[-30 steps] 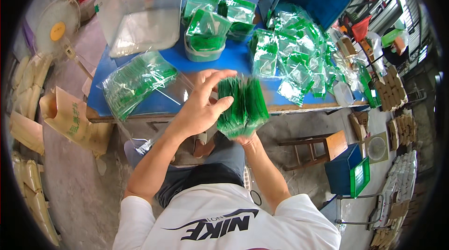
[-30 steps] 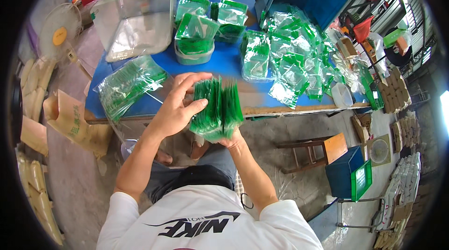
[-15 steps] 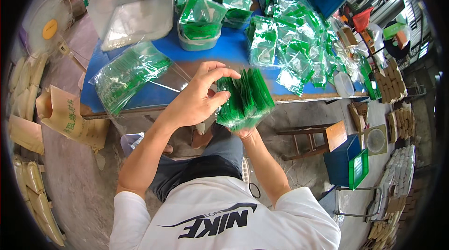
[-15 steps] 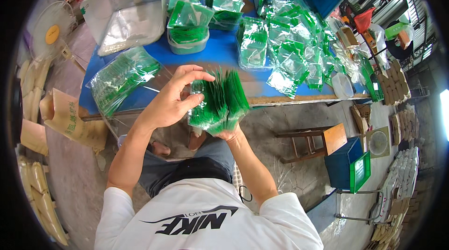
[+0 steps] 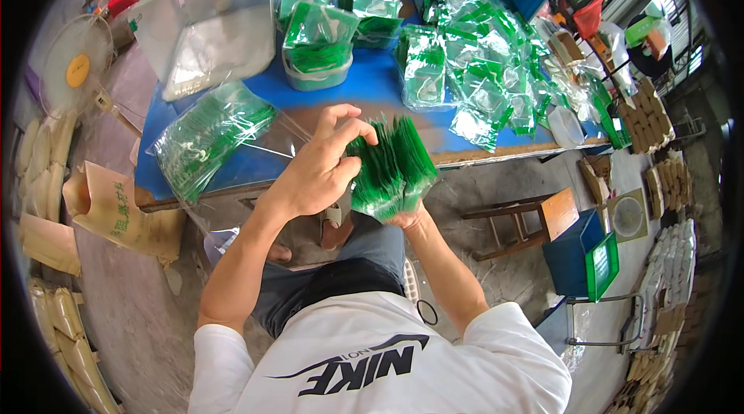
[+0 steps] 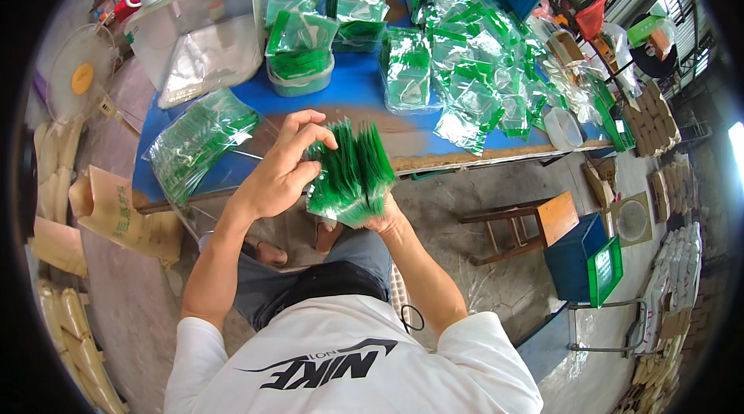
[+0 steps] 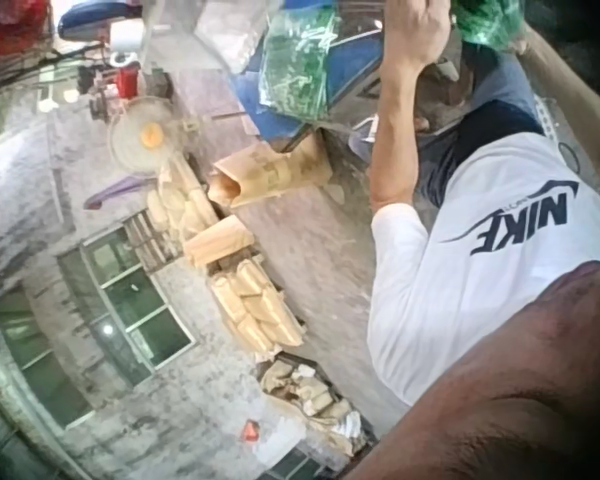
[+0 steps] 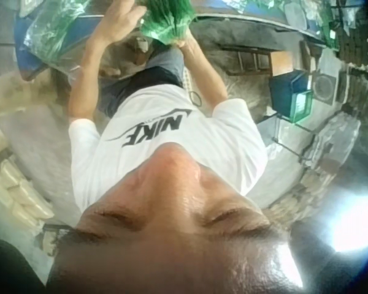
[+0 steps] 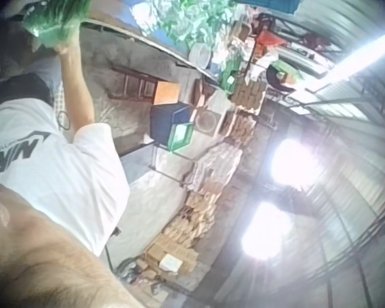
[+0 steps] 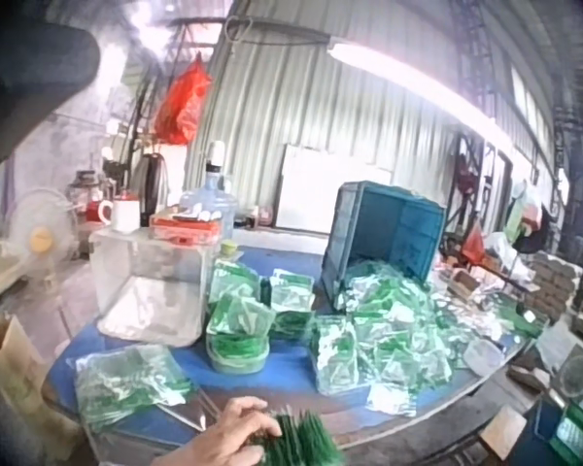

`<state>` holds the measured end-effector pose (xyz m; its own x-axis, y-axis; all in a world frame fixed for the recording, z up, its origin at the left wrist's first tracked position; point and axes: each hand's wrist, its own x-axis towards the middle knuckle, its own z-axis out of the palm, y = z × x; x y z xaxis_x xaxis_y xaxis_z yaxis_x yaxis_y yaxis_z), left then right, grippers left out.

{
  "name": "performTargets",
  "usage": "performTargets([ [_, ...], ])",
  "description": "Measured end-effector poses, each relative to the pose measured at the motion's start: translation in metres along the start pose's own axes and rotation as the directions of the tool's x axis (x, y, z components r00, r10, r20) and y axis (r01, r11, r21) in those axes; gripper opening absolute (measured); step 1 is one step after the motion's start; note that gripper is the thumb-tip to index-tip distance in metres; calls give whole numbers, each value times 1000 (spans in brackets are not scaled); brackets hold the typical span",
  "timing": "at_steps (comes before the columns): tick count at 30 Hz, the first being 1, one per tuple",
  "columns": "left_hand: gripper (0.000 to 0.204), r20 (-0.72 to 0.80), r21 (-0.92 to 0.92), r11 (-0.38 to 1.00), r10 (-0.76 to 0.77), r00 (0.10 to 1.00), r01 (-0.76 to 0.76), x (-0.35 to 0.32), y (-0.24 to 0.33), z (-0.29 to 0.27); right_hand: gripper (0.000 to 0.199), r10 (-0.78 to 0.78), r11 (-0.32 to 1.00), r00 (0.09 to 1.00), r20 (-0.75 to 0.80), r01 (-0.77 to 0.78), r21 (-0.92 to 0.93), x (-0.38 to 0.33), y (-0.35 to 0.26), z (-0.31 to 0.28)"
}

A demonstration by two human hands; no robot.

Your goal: The recorder organizes stacks of green plastic bags from a blue crate and packs them into larger clear plastic bags on a work table.

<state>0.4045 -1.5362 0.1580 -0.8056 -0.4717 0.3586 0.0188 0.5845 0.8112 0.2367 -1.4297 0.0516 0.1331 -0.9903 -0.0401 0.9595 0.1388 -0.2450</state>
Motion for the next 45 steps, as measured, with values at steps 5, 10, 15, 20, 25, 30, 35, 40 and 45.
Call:
performTargets([
  [5,24,146,108,994,-33,989,17,2,14,-8,41,-40,994,996,76,48,-102,2,0,-6],
  [10,22,196,221,974,-91,976,46,-2,16,-13,59,-84,939,996,18,85,-334,-1,-4,-23],
  [15,29,282,126,992,-11,959,-26,-7,-7,-11,89,-110,906,970,-215,9,-424,-12,-22,-86],
  [20,20,311,-170,981,-33,950,89,-16,-20,-8,84,-110,869,975,-194,-1,-495,-27,-42,-88],
  [25,42,-61,-308,929,-236,970,206,-47,-50,18,69,-157,749,967,-202,-17,-663,-23,-27,-27],
  [30,26,-425,-320,941,-245,871,108,-79,-72,44,58,-326,503,932,-156,31,-864,-7,-6,9],
  [35,30,-356,-332,931,-272,894,151,-87,-71,28,59,-229,575,958,-175,-12,-818,-1,-8,8],
  [40,46,-257,-15,1000,-5,966,1,-76,-50,13,64,-169,727,944,-284,-75,-683,-9,-4,-2],
  [45,44,-205,71,997,12,979,3,-76,-58,11,64,-144,802,931,-337,-90,-591,-10,-5,-6],
])
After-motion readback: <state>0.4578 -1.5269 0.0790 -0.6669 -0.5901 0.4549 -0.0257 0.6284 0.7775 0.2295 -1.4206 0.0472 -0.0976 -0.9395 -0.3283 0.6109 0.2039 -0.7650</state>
